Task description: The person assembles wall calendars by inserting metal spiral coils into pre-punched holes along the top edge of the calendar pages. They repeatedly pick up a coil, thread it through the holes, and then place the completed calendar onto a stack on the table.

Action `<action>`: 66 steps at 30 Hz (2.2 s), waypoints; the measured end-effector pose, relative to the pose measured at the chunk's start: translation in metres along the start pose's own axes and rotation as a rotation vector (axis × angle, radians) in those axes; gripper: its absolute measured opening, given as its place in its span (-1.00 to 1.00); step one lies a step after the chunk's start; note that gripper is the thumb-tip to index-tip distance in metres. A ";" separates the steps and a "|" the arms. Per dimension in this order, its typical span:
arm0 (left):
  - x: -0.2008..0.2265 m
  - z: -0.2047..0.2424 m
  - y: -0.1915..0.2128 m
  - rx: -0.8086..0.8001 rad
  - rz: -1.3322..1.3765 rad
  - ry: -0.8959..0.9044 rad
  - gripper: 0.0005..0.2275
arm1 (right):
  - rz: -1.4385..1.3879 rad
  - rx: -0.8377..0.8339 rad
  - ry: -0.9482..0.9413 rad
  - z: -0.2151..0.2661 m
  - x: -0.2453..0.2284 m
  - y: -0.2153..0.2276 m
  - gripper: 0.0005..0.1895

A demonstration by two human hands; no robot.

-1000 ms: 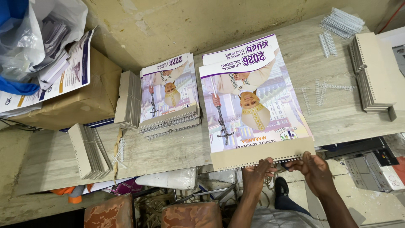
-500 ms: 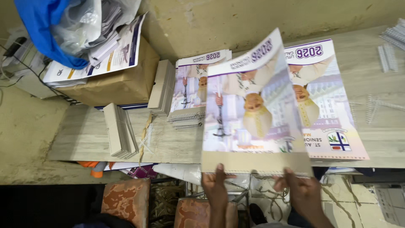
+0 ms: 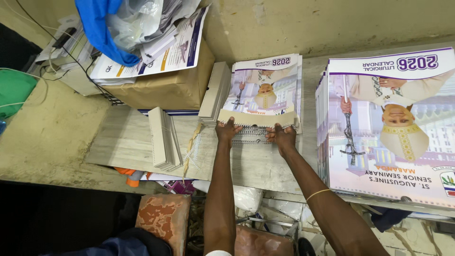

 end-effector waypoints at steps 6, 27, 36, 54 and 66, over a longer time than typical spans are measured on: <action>0.003 0.010 0.006 0.673 -0.985 -0.379 -0.10 | -0.041 0.035 -0.023 -0.015 0.026 0.006 -0.59; -0.181 0.237 -0.195 -0.949 -1.621 -0.769 -0.79 | 0.308 -0.499 -0.067 0.203 0.009 0.217 -0.69; -0.190 0.231 -0.200 -0.903 -1.653 -0.652 -0.67 | 0.289 -0.421 -0.105 0.228 -0.008 0.293 -0.55; -0.179 0.270 -0.147 -0.567 -1.243 -0.717 -0.43 | 0.435 0.043 -0.190 -0.030 -0.250 0.409 -0.79; -0.117 0.236 -0.207 -0.295 -0.723 -0.108 -0.50 | 0.720 -0.217 0.480 0.062 -0.349 0.342 -0.65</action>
Point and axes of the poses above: each hand's wrist, its own z-axis away from the middle knuckle, its own y-axis out of the back of the hand, x = y × z, the point moved 4 cm from there along -z, towards the middle knuckle, and after that the axes turned 14 degrees about y, right-handed, at the moved point
